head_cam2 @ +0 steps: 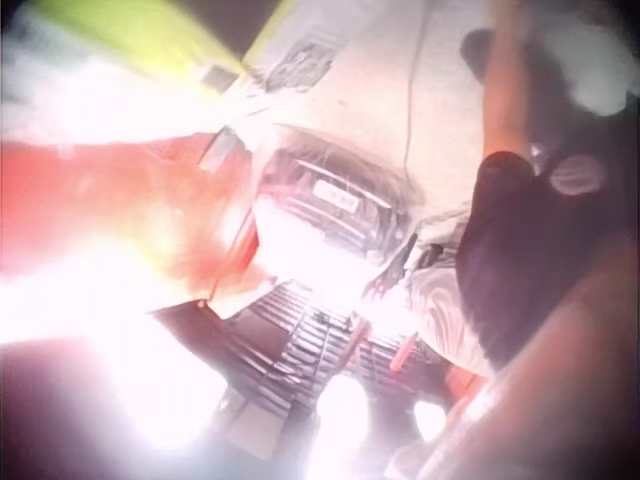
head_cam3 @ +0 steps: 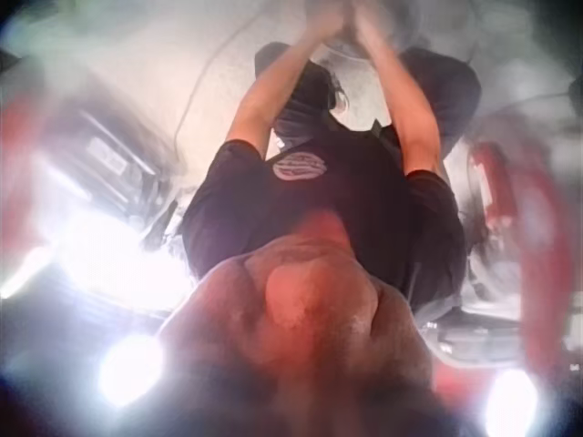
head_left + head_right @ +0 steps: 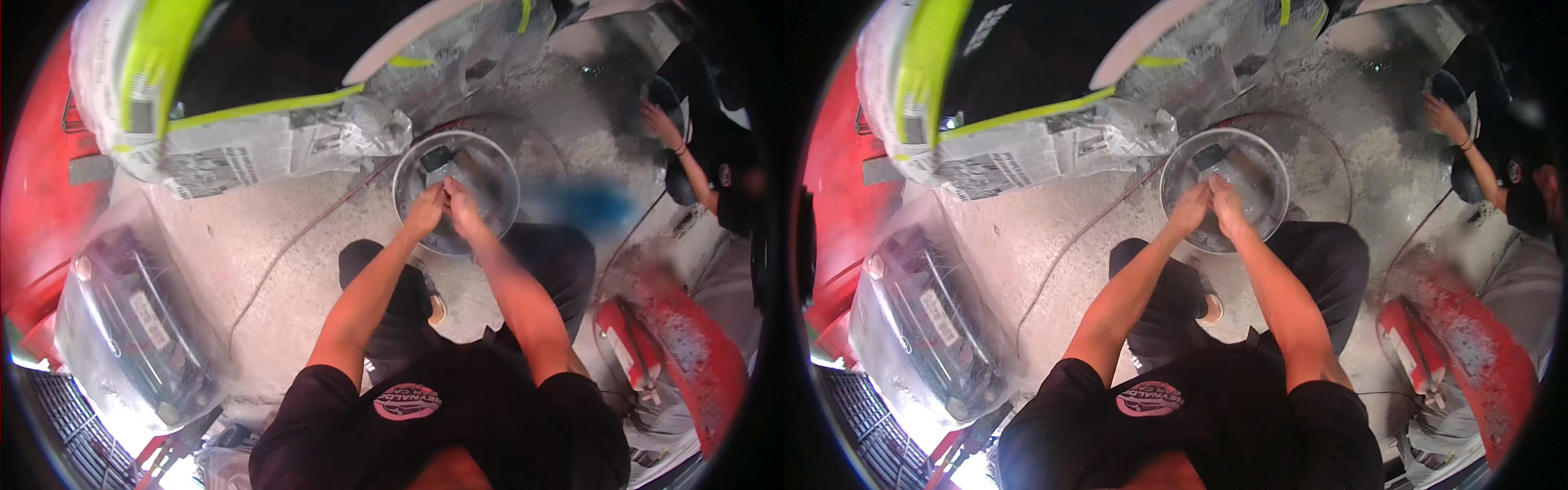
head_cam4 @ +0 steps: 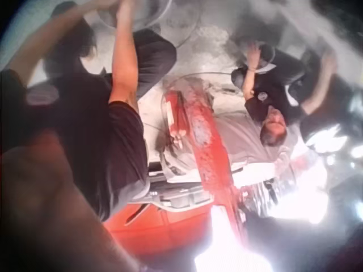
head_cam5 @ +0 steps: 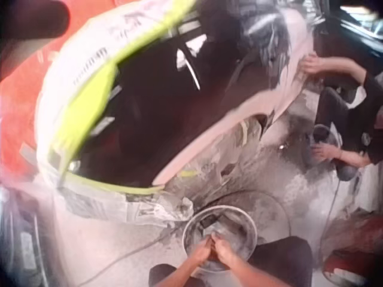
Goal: Wet sanding a car body panel with a sanding block and sandpaper in preparation for painting.
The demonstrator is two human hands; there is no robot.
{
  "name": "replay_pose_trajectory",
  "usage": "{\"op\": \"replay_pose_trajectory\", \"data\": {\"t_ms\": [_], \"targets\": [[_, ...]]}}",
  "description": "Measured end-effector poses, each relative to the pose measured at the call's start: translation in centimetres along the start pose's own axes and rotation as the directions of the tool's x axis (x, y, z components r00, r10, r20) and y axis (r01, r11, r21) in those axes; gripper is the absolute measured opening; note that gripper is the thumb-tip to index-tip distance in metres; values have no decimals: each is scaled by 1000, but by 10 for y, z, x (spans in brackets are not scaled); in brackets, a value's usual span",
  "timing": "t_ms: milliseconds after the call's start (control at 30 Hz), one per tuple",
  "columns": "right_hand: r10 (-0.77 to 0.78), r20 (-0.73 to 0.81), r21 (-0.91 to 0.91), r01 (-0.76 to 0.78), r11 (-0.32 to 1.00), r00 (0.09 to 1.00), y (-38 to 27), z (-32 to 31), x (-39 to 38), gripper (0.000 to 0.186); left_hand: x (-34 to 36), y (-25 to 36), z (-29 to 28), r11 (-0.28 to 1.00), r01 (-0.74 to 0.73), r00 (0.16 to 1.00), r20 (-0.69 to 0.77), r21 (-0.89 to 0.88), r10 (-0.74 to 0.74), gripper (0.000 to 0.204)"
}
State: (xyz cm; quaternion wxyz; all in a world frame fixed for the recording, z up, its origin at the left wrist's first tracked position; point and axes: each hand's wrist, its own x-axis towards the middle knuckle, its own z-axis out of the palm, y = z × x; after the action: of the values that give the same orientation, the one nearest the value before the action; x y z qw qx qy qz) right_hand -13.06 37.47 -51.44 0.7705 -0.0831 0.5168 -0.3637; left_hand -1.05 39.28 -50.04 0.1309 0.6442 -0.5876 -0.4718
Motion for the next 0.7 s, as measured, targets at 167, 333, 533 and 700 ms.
{"op": "replay_pose_trajectory", "data": {"t_ms": [167, 333, 533, 700], "targets": [[-113, 38, -8, 113, 994, 993, -83, 72, -137, 78, -12, 46, 12, 788, 94, 970, -124, -608, -211, 60], [-291, 134, -161, 311, 937, 947, -127, 119, -277, 77, -65, 201, -67, 458, 551, 794, 272, -697, -543, 54], [-43, -86, -6, 42, 999, 995, -200, 118, -294, 82, -197, 348, -135, 261, 250, 947, 180, -933, -265, 48], [-440, -184, -245, 393, 886, 879, -223, 82, -310, 61, -252, 387, -177, 608, 86, 946, 257, -790, 200, 56]]}}
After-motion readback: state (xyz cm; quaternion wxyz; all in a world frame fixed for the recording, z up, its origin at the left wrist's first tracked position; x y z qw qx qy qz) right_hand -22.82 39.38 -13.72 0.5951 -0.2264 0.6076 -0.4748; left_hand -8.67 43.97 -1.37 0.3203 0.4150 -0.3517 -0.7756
